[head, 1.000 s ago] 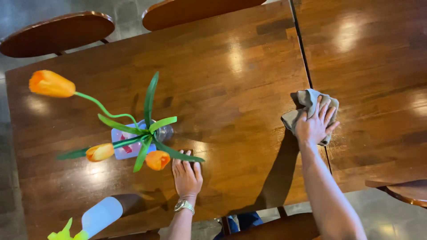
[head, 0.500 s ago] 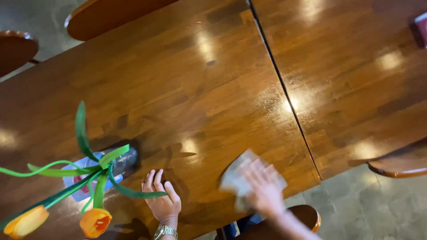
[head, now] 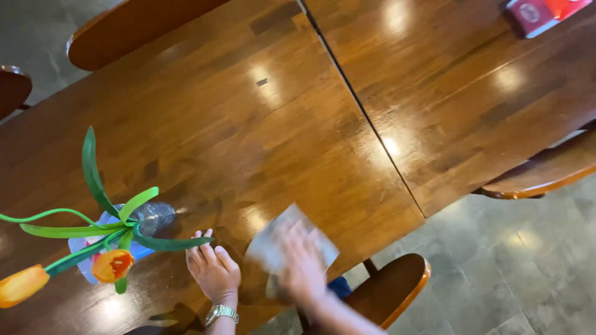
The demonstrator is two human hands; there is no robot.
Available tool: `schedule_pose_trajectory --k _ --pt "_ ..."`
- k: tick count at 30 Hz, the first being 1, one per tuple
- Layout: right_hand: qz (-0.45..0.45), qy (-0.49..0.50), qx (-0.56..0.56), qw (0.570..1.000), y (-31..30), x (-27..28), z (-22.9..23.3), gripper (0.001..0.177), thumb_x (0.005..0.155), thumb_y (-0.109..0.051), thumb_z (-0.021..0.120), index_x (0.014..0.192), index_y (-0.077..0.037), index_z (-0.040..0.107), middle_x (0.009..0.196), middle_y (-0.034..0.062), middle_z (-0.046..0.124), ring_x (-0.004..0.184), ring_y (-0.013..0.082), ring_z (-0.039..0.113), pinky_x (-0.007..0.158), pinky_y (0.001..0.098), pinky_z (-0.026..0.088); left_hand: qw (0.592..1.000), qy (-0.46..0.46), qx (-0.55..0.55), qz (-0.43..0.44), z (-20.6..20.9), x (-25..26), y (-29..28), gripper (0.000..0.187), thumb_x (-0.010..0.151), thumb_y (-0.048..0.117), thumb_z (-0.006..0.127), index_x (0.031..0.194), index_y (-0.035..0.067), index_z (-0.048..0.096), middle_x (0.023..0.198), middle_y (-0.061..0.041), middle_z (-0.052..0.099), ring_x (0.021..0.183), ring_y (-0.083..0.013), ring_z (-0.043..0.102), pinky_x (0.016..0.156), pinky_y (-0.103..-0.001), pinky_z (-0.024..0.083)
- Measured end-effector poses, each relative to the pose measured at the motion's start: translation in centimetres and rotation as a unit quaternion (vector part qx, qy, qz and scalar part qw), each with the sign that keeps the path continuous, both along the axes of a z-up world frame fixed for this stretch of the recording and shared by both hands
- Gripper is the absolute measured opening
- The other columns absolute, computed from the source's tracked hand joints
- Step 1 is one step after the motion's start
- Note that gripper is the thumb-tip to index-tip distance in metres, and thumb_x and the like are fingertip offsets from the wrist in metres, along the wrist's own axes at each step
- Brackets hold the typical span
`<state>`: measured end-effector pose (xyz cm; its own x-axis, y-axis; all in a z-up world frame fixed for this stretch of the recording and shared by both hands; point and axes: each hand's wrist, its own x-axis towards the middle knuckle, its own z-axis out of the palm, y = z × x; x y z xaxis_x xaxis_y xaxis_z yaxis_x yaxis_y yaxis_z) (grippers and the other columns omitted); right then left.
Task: The person wipes down a wooden table with a cloth, moving a tissue box and a vase of flowers to reach all areas. They then spray the table and chairs with a bottle and wipe the seats and backrests of the chairs.
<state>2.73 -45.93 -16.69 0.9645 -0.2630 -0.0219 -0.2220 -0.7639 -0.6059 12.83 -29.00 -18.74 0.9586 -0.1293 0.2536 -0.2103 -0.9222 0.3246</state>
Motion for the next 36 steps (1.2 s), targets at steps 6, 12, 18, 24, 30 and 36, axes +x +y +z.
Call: schedule_pose_trajectory --k 6,12,18,24,30,36 --pt "0.196 0.066 -0.111 0.972 -4.6 -5.8 -1.6 0.083 0.071 -0.015 0.063 0.153 -0.017 0.048 0.159 0.0111 0.043 0.148 0.0343 0.036 0.116 0.0550 0.026 1.000 -0.008 -0.030 0.004 0.0 -0.6 0.0 0.039 0.104 0.021 0.045 0.138 0.007 0.059 0.143 -0.016 0.056 0.138 -0.0387 0.048 0.120 -0.052 0.035" --pt "-0.388 0.131 -0.149 0.900 -26.4 -9.2 -5.0 0.083 0.086 -0.021 0.057 0.164 -0.014 0.031 0.160 0.0173 0.034 0.145 0.0396 0.030 0.119 0.0628 0.017 0.999 -0.021 -0.038 -0.005 0.1 -0.5 0.2 0.039 0.105 0.023 0.045 0.138 0.008 0.059 0.146 -0.016 0.055 0.140 -0.0376 0.047 0.121 -0.052 0.033" --pt "-0.242 0.119 -0.260 0.927 -14.2 -6.3 -5.8 0.087 0.080 -0.021 0.060 0.162 -0.017 0.033 0.166 0.0211 0.027 0.154 0.0467 0.021 0.121 0.0684 0.012 0.999 -0.022 -0.024 0.000 0.1 -0.7 0.3 0.040 0.102 0.024 0.048 0.136 0.008 0.060 0.146 -0.015 0.055 0.139 -0.0366 0.047 0.120 -0.053 0.033" --pt "-0.029 0.060 -0.091 0.994 3.3 -4.9 1.2 0.087 0.070 -0.015 0.062 0.155 -0.016 0.044 0.162 0.0186 0.032 0.149 0.0401 0.029 0.117 0.0625 0.021 0.999 -0.022 -0.028 -0.011 0.5 -0.5 0.2 0.046 0.093 0.015 0.048 0.137 0.008 0.059 0.146 -0.015 0.054 0.139 -0.0361 0.047 0.120 -0.053 0.033" --pt "-0.042 0.086 -0.141 0.985 -5.9 -3.4 0.4 0.068 0.077 -0.020 0.063 0.145 -0.019 0.052 0.156 0.0087 0.043 0.145 0.0365 0.039 0.114 0.0605 0.029 1.000 -0.008 -0.023 -0.001 0.5 -0.4 0.1 0.046 0.091 0.016 0.051 0.136 0.008 0.059 0.144 -0.014 0.055 0.138 -0.0364 0.048 0.118 -0.053 0.034" --pt "-0.164 0.005 -0.200 0.966 -11.3 2.7 -0.4 0.068 0.081 -0.022 0.065 0.147 -0.017 0.053 0.160 0.0161 0.039 0.147 0.0400 0.038 0.117 0.0612 0.025 1.000 0.001 0.012 0.027 -0.7 0.3 0.6 0.044 0.088 0.022 0.055 0.129 0.007 0.059 0.140 -0.018 0.055 0.134 -0.0420 0.048 0.116 -0.055 0.034"
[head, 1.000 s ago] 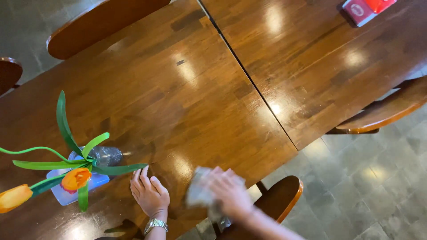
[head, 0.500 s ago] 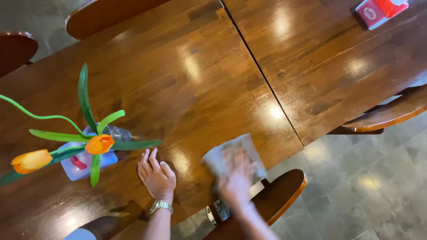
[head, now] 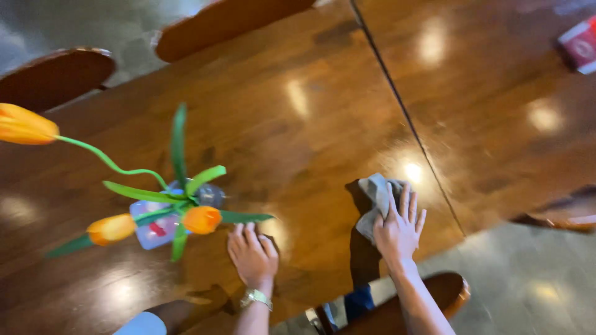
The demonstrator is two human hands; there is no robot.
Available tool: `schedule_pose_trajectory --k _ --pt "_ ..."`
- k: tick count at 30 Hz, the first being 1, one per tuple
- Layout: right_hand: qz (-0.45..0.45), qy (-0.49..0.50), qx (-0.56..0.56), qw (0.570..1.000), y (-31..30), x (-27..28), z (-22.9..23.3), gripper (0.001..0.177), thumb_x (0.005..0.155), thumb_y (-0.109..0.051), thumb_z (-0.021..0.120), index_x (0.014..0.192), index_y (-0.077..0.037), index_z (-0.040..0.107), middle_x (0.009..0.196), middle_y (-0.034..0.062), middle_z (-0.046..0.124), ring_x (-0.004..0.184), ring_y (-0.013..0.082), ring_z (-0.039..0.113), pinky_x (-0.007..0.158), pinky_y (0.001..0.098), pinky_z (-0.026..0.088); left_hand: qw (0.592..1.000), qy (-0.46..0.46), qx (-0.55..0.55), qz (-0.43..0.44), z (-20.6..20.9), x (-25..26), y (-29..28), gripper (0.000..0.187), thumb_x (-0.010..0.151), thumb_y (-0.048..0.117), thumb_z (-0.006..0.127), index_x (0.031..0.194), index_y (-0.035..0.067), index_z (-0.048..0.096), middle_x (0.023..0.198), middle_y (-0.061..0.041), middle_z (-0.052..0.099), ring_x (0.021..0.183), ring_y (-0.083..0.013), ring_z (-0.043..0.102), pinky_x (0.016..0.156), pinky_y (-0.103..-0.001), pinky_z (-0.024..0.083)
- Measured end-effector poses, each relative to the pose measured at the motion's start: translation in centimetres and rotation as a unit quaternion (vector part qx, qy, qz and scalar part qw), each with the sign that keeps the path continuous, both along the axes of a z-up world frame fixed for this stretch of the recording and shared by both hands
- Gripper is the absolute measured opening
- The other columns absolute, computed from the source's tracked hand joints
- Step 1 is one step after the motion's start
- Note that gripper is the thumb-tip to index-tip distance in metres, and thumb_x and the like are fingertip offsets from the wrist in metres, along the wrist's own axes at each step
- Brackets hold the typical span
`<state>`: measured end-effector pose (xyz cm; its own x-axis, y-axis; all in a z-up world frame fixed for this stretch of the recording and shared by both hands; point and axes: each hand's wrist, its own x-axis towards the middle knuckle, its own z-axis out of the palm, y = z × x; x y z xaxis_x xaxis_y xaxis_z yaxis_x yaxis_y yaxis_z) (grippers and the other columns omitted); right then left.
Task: The person wipes down a wooden table with a cloth, moving a tissue box and a vase of flowers to reach all areas. They then spray the table and chairs with a bottle and wipe the seats and backrests of the chairs.
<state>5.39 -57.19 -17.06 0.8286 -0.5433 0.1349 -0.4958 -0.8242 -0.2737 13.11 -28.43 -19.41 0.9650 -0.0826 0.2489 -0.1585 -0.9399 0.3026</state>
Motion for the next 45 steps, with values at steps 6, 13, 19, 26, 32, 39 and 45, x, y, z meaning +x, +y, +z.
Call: schedule_pose_trajectory --k 6,13,19,26,32,39,45 --pt "0.289 0.038 0.126 0.948 9.8 4.1 1.7 0.082 0.072 -0.014 0.064 0.151 -0.024 0.047 0.160 0.0159 0.035 0.148 0.0350 0.032 0.118 0.0582 0.022 0.998 0.067 -0.017 0.007 0.4 0.2 0.1 0.048 0.089 0.021 0.052 0.136 0.009 0.058 0.145 -0.017 0.054 0.131 -0.0406 0.048 0.111 -0.053 0.037" --pt "0.335 0.018 0.121 0.934 9.2 18.8 0.2 0.083 0.071 -0.013 0.066 0.151 -0.027 0.048 0.163 0.0155 0.033 0.149 0.0353 0.033 0.121 0.0564 0.023 0.995 0.057 -0.078 -0.001 1.4 1.0 -0.3 0.049 0.089 0.020 0.054 0.136 0.009 0.057 0.145 -0.015 0.053 0.136 -0.0403 0.046 0.115 -0.054 0.033" --pt "0.326 -0.113 0.055 0.937 7.0 40.0 -3.7 0.071 0.086 -0.019 0.065 0.154 -0.029 0.050 0.164 0.0161 0.036 0.150 0.0368 0.034 0.121 0.0579 0.025 0.994 0.066 -0.082 0.020 1.1 1.3 -0.3 0.047 0.087 0.016 0.055 0.133 0.011 0.060 0.144 -0.013 0.055 0.136 -0.0371 0.048 0.115 -0.054 0.034" --pt "0.410 -0.083 0.055 0.907 6.2 33.0 -1.3 0.074 0.081 -0.018 0.067 0.153 -0.023 0.051 0.164 0.0165 0.037 0.149 0.0404 0.036 0.121 0.0601 0.027 0.993 0.073 -0.093 0.023 1.3 1.0 -0.2 0.045 0.089 0.016 0.055 0.133 0.011 0.061 0.145 -0.013 0.056 0.136 -0.0379 0.049 0.115 -0.053 0.035" --pt "0.420 0.049 0.151 0.893 4.7 12.0 2.2 0.085 0.066 -0.011 0.063 0.149 -0.021 0.049 0.161 0.0165 0.036 0.148 0.0390 0.032 0.118 0.0586 0.022 0.993 0.070 -0.095 0.024 2.0 1.1 -0.4 0.045 0.087 0.014 0.057 0.132 0.011 0.061 0.145 -0.012 0.056 0.136 -0.0367 0.048 0.115 -0.051 0.036" --pt "0.393 0.088 0.160 0.901 2.8 4.9 1.3 0.098 0.054 -0.021 0.070 0.149 -0.034 0.049 0.162 0.0097 0.034 0.148 0.0340 0.031 0.117 0.0625 0.017 0.996 0.034 -0.052 0.062 2.0 1.5 -2.2 0.039 0.086 0.008 0.054 0.124 0.011 0.063 0.133 -0.009 0.063 0.128 -0.0318 0.056 0.114 -0.049 0.039" --pt "0.384 0.088 0.178 0.902 2.2 12.2 1.3 0.088 0.065 -0.012 0.069 0.148 -0.030 0.049 0.162 0.0087 0.034 0.149 0.0328 0.031 0.119 0.0573 0.018 0.994 0.005 -0.108 0.026 1.9 6.3 -7.0 0.031 0.094 0.008 0.052 0.124 0.007 0.061 0.129 -0.011 0.064 0.125 -0.0313 0.057 0.117 -0.052 0.035"
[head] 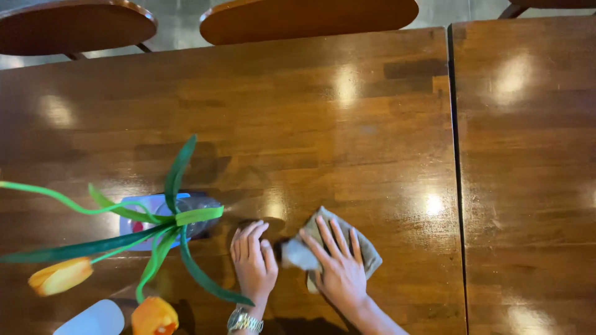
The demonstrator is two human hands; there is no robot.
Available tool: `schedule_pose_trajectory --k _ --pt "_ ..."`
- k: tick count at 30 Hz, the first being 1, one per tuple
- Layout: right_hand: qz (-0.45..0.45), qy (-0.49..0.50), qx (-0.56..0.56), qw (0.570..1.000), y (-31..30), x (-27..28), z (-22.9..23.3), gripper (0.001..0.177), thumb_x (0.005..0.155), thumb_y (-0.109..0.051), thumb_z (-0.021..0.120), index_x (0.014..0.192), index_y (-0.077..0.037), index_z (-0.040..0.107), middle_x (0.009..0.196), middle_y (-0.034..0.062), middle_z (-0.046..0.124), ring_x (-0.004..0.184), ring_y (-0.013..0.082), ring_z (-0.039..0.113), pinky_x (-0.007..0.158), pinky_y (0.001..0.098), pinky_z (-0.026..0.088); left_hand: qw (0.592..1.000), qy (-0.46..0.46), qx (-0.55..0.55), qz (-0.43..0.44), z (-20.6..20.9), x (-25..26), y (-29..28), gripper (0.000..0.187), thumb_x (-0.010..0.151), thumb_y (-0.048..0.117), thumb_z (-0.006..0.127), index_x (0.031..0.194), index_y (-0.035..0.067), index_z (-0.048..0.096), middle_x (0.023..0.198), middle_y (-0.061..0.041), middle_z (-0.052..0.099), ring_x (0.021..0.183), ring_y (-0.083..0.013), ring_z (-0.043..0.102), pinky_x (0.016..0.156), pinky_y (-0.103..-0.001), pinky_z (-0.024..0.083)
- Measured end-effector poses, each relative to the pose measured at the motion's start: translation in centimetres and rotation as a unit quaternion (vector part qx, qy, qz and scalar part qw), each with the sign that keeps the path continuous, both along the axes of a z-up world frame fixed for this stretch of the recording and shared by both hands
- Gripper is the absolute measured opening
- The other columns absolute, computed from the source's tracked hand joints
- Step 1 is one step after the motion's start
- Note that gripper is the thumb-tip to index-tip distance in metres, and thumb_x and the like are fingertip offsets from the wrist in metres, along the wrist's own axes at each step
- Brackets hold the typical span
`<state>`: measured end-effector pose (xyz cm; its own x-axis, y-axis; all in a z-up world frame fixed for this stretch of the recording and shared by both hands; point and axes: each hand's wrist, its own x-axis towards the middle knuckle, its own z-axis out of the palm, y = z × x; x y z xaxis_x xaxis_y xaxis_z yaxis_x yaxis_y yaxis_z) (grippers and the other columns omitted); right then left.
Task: The person wipes down a wooden table with a cloth, moving a tissue box and a vase of flowers to reach all areas. They then spray the table and chairs with a bottle and wipe the seats and backrests of the chairs.
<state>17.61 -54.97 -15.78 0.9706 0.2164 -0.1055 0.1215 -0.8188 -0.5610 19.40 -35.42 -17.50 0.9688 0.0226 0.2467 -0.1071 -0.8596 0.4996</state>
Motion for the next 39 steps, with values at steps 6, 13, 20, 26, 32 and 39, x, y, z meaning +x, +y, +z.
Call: schedule_pose_trajectory --k 6,13,20,26,32,39 --pt "-0.055 -0.101 -0.027 0.993 0.6 10.5 -1.6 0.079 0.074 -0.014 0.068 0.150 -0.027 0.050 0.161 0.0086 0.040 0.150 0.0331 0.032 0.122 0.0564 0.020 0.998 -0.021 -0.044 0.035 -0.5 5.6 -4.1 0.039 0.102 0.016 0.047 0.138 0.002 0.052 0.143 -0.016 0.054 0.137 -0.0346 0.047 0.120 -0.051 0.031" --pt "-0.076 -0.138 -0.014 0.987 1.9 24.2 -3.4 0.071 0.083 -0.016 0.068 0.151 -0.024 0.050 0.163 0.0058 0.040 0.151 0.0311 0.032 0.124 0.0553 0.018 0.999 0.019 0.019 0.033 -0.7 7.0 -5.0 0.051 0.102 0.034 0.043 0.144 0.005 0.047 0.152 -0.014 0.048 0.148 -0.0320 0.040 0.126 -0.055 0.019" --pt "-0.073 -0.166 -0.008 0.983 2.1 35.9 -4.7 0.066 0.085 -0.015 0.066 0.148 -0.023 0.051 0.162 0.0047 0.041 0.151 0.0293 0.032 0.124 0.0555 0.018 0.996 0.057 0.055 0.044 -0.8 7.8 -5.2 0.059 0.096 0.043 0.049 0.144 0.008 0.048 0.154 -0.013 0.046 0.148 -0.0301 0.038 0.125 -0.056 0.015" --pt "0.001 -0.166 -0.012 0.986 -2.0 39.8 -5.4 0.062 0.088 -0.012 0.064 0.148 -0.023 0.054 0.159 0.0021 0.046 0.152 0.0265 0.035 0.125 0.0500 0.023 0.994 0.062 0.068 0.055 -1.3 7.8 -5.2 0.059 0.097 0.044 0.047 0.144 0.010 0.048 0.152 -0.011 0.047 0.148 -0.0292 0.038 0.125 -0.056 0.016" --pt "-0.096 -0.204 -0.071 0.972 -14.9 34.9 -4.5 0.071 0.070 -0.009 0.077 0.139 -0.010 0.060 0.136 0.0221 0.058 0.119 0.0454 0.049 0.098 0.0529 0.041 0.992 0.078 0.079 0.064 -1.5 7.7 -5.2 0.056 0.099 0.044 0.045 0.145 0.012 0.046 0.155 -0.011 0.043 0.151 -0.0281 0.033 0.126 -0.056 0.015" --pt "-0.307 -0.200 -0.083 0.927 -23.9 33.2 -5.9 0.066 0.088 0.000 0.062 0.153 -0.006 0.053 0.156 0.0247 0.047 0.146 0.0469 0.035 0.117 0.0615 0.020 0.994 0.062 0.075 0.057 -1.6 7.7 -5.2 0.063 0.099 0.047 0.041 0.149 0.008 0.041 0.157 -0.012 0.040 0.152 -0.0286 0.030 0.126 -0.056 0.013"
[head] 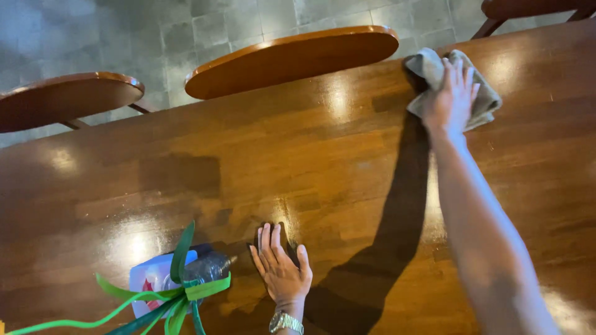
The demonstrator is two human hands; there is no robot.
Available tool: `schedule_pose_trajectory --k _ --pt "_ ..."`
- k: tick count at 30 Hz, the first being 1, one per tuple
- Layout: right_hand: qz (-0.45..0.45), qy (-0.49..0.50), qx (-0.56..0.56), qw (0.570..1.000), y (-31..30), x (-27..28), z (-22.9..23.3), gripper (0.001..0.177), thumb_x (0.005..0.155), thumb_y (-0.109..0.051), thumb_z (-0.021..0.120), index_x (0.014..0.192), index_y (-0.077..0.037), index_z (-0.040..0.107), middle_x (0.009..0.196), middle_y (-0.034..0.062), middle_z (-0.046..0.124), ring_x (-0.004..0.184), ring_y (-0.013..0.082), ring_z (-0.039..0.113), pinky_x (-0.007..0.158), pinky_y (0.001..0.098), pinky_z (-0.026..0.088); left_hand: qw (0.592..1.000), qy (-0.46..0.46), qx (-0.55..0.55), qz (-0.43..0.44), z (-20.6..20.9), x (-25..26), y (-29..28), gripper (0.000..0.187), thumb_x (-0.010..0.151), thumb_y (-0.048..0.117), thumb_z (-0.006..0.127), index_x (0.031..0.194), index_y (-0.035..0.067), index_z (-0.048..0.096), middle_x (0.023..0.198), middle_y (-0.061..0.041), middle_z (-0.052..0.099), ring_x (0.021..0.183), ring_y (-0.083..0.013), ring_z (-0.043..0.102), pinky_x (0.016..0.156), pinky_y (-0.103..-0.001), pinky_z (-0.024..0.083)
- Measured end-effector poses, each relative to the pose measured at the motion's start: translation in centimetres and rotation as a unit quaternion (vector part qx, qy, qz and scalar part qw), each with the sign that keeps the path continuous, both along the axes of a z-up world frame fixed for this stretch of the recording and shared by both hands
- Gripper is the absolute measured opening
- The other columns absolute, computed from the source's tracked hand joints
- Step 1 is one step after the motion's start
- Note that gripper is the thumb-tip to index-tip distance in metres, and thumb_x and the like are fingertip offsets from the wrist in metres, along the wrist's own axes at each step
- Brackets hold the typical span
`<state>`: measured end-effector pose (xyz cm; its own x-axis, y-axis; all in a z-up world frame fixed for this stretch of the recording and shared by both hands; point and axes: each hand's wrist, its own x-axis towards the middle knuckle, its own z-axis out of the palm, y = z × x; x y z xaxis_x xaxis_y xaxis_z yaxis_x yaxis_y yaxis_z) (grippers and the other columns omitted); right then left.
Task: The person wipes down a wooden table with a cloth, moving a tissue box and a vase of flowers to reach all areas. They then spray the table and chairs with a bottle and wipe the seats and backrests of the chairs.
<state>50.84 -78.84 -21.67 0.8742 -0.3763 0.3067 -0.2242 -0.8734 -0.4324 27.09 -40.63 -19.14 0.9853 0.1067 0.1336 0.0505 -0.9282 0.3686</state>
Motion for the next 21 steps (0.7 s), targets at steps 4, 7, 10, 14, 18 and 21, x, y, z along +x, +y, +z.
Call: schedule_pose_trajectory --k 4,7,10,14,18,21 --pt "0.045 -0.064 -0.081 0.994 8.9 -2.5 0.5 0.062 0.094 -0.006 0.059 0.155 0.002 0.051 0.162 0.0244 0.045 0.152 0.0437 0.036 0.124 0.0606 0.020 1.000 -0.014 -0.015 -0.006 0.0 -0.3 0.1 0.063 0.103 0.047 0.036 0.151 0.006 0.039 0.158 -0.014 0.041 0.152 -0.0300 0.032 0.128 -0.057 0.013" --pt "0.190 -0.066 0.012 0.980 18.6 -8.9 -1.2 0.049 0.083 -0.007 0.060 0.131 -0.004 0.065 0.147 0.0205 0.057 0.139 0.0410 0.051 0.117 0.0562 0.041 0.998 -0.043 -0.041 -0.011 -0.1 -0.5 0.0 0.064 0.104 0.046 0.034 0.152 0.004 0.038 0.156 -0.015 0.044 0.151 -0.0316 0.035 0.128 -0.057 0.014" --pt "0.311 -0.001 0.087 0.947 22.6 -17.8 2.5 0.066 0.074 -0.006 0.063 0.140 -0.018 0.059 0.152 0.0183 0.052 0.141 0.0382 0.050 0.116 0.0520 0.039 0.995 -0.069 -0.068 -0.011 0.0 -0.8 0.2 0.064 0.107 0.046 0.032 0.153 0.002 0.037 0.156 -0.018 0.045 0.152 -0.0333 0.037 0.128 -0.058 0.015" --pt "0.380 0.084 0.059 0.919 18.6 -23.1 4.6 0.083 0.075 -0.003 0.062 0.154 -0.027 0.052 0.160 0.0139 0.048 0.142 0.0314 0.051 0.116 0.0487 0.039 0.996 -0.067 -0.056 -0.018 0.2 -0.5 -0.2 0.068 0.107 0.047 0.031 0.153 -0.002 0.037 0.156 -0.019 0.045 0.151 -0.0344 0.037 0.128 -0.058 0.015" --pt "0.257 0.062 -0.014 0.964 10.7 -17.6 2.0 0.067 0.077 -0.012 0.060 0.142 -0.027 0.060 0.155 0.0161 0.050 0.136 0.0358 0.052 0.105 0.0533 0.041 0.998 -0.042 -0.039 -0.018 0.5 -0.4 -0.4 0.067 0.107 0.049 0.030 0.150 -0.001 0.040 0.154 -0.018 0.047 0.150 -0.0335 0.038 0.128 -0.058 0.015" --pt "0.111 -0.085 -0.027 0.990 4.5 -8.5 -0.1 0.052 0.099 -0.002 0.059 0.150 -0.012 0.057 0.164 0.0175 0.046 0.154 0.0401 0.042 0.127 0.0474 0.040 0.998 -0.041 -0.039 -0.013 0.6 -0.4 -0.7 0.065 0.107 0.048 0.028 0.150 0.001 0.042 0.153 -0.017 0.048 0.150 -0.0328 0.039 0.128 -0.059 0.015"
